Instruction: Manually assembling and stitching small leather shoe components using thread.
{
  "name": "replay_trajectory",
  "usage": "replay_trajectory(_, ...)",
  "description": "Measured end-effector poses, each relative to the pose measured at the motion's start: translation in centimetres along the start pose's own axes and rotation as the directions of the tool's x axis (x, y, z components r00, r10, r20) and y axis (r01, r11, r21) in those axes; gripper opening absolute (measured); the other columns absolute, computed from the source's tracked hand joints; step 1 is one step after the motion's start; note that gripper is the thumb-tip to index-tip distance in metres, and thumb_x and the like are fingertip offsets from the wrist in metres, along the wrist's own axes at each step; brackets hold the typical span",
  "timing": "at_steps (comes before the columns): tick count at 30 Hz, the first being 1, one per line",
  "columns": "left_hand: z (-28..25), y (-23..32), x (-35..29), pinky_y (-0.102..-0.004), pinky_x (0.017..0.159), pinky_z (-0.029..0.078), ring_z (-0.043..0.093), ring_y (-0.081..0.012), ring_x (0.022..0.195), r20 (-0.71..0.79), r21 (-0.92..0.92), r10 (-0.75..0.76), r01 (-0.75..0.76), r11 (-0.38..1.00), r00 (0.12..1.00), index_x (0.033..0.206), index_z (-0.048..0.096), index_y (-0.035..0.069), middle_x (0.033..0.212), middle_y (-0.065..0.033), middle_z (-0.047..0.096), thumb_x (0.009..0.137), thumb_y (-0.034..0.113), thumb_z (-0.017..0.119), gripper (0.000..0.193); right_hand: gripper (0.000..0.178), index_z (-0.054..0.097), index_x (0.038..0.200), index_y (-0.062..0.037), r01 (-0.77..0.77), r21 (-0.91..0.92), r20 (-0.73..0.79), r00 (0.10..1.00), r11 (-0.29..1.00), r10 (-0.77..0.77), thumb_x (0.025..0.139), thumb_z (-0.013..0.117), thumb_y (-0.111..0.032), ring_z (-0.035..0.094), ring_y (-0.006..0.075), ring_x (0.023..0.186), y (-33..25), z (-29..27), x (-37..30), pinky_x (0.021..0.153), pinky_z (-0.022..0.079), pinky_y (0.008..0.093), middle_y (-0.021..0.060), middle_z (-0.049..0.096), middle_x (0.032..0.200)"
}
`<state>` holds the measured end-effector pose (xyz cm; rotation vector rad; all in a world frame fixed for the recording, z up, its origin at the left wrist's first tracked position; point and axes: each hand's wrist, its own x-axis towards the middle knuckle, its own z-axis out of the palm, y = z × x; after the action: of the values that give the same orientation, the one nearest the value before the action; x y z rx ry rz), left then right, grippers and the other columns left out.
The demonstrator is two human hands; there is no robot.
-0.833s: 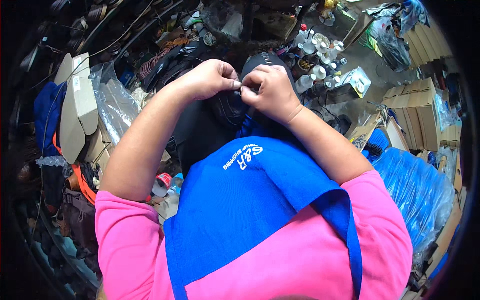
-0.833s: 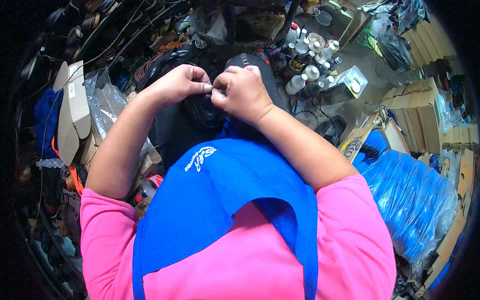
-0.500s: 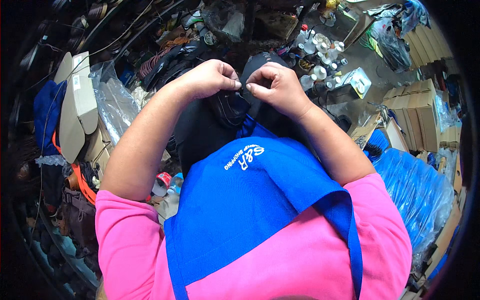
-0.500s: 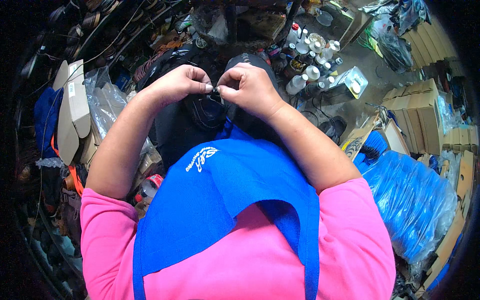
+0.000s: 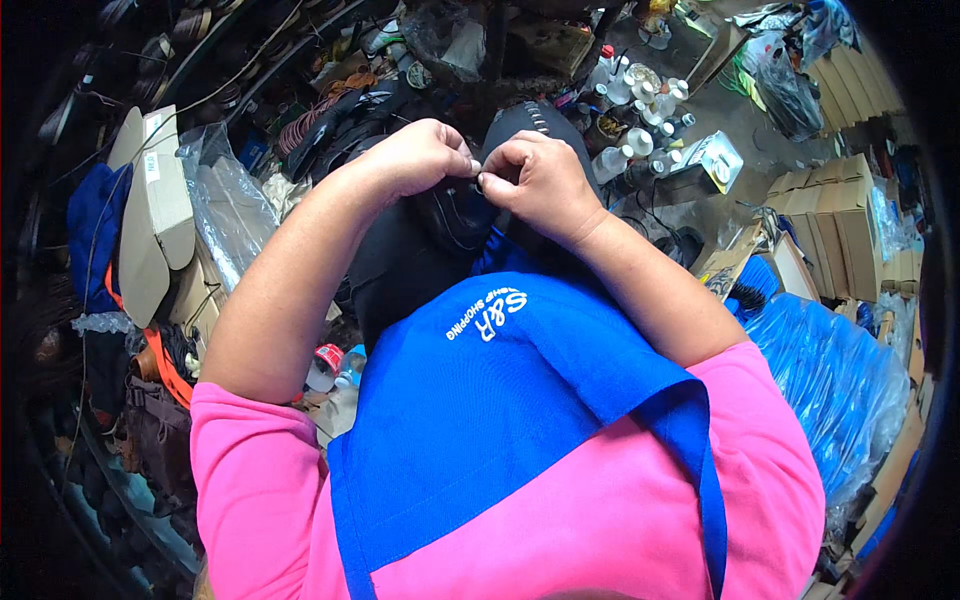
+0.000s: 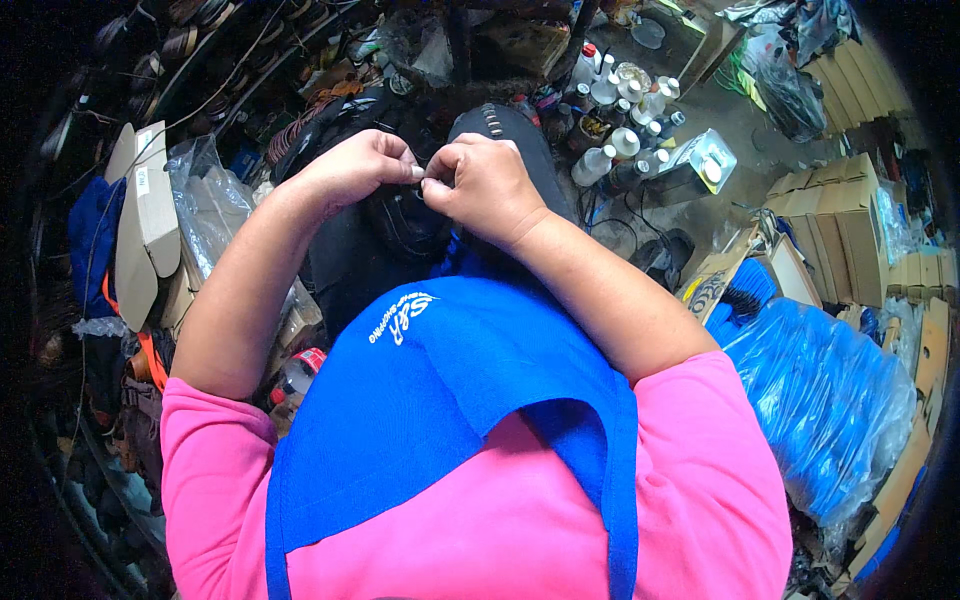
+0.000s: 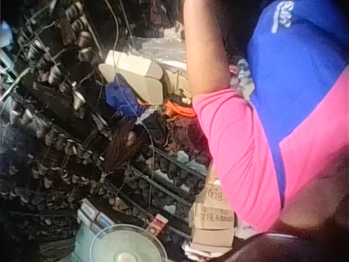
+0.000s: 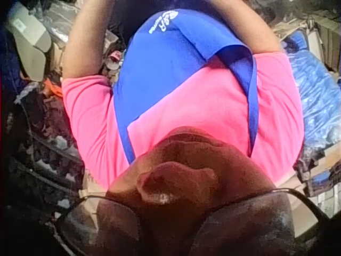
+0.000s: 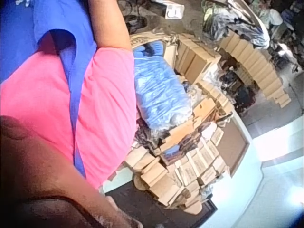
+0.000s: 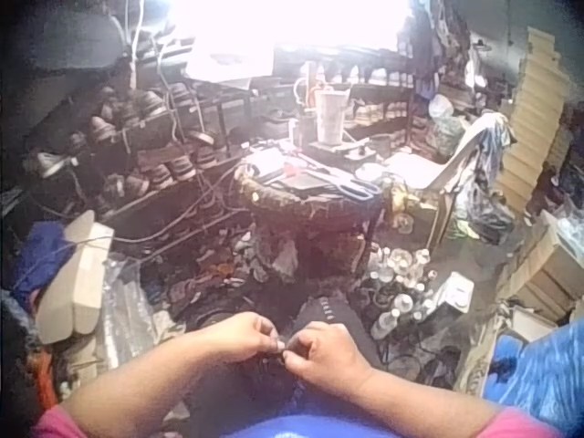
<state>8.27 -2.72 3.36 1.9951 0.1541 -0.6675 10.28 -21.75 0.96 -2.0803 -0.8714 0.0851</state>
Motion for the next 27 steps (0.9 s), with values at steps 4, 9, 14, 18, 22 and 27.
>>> replay_trajectory(4,0.0,0.1,-0.1,-0.0248,0.062,0.039,0.048,-0.0067,0.065,0.017,0.022,0.055,-0.055,0.998,0.998,0.074,0.061,0.004,0.067,0.0016,0.057,0.079,0.017,0.067,0.016,0.014,0.069,0.071,-0.0082,-0.044,-0.016,0.008,0.999,0.999,0.044,0.067,0.065,-0.021,0.063,0.0266,0.073,0.0,0.0,0.2,0.068,0.051,0.0365,0.0101,0.063,0.074)
replay_trajectory(9,0.2,0.2,0.0,-0.0259,0.059,0.041,0.049,-0.0066,0.064,-0.049,0.109,0.087,-0.081,0.991,0.995,0.075,0.062,0.002,0.067,0.0013,0.057,0.08,0.017,0.066,0.016,0.015,0.068,0.07,-0.0099,-0.042,-0.095,0.003,0.999,0.995,0.043,0.067,0.065,-0.024,0.063,0.0264,0.075,0.1,0.1,0.2,0.071,0.048,0.0387,0.0085,0.063,0.075)
replay_trajectory(14,0.5,0.0,0.1,-0.0299,0.062,0.045,0.054,-0.0128,0.065,-0.084,0.173,0.093,-0.077,0.982,0.992,0.079,0.064,0.001,0.068,-0.0055,0.061,0.078,0.018,0.067,0.018,0.015,0.068,0.069,-0.0108,-0.044,-0.139,0.025,0.999,0.989,0.048,0.068,0.064,-0.025,0.062,0.0259,0.076,-0.1,0.0,0.4,0.074,0.046,0.039,0.0077,0.063,0.077)
replay_trajectory(18,0.8,0.3,0.1,-0.0348,0.066,0.048,0.062,-0.0204,0.068,-0.093,0.32,0.232,-0.191,0.928,0.968,0.083,0.066,-0.001,0.073,-0.0124,0.066,0.078,0.019,0.068,0.021,0.016,0.069,0.071,-0.0089,-0.005,-0.164,0.032,0.999,0.986,0.01,0.068,0.064,-0.024,0.063,0.0246,0.071,0.2,-0.3,0.6,0.071,0.047,0.037,0.009,0.064,0.074)
replay_trajectory(22,0.7,-0.2,0.3,-0.0356,0.068,0.048,0.063,-0.0221,0.071,-0.075,0.469,0.461,-0.377,0.799,0.884,0.085,0.065,-0.002,0.076,-0.0133,0.067,0.078,0.019,0.067,0.022,0.015,0.065,0.075,0.0007,-0.311,0.059,0.352,0.896,0.949,0.271,0.069,0.063,-0.013,0.054,0.0081,0.062,0.1,-2.2,2.0,0.058,0.045,0.0261,0.0046,0.062,0.067)
replay_trajectory(27,0.3,-0.3,0.3,-0.0273,0.064,0.043,0.051,-0.0094,0.066,-0.014,0.087,0.113,-0.111,0.99,0.993,0.08,0.063,0.0,0.069,-0.0013,0.059,0.08,0.015,0.065,0.015,0.015,0.069,0.08,-0.0026,-0.176,0.159,0.24,0.961,0.971,0.135,0.072,0.067,-0.015,0.061,0.0142,0.066,0.4,-2.5,1.4,0.063,0.049,0.0284,0.0083,0.065,0.071)
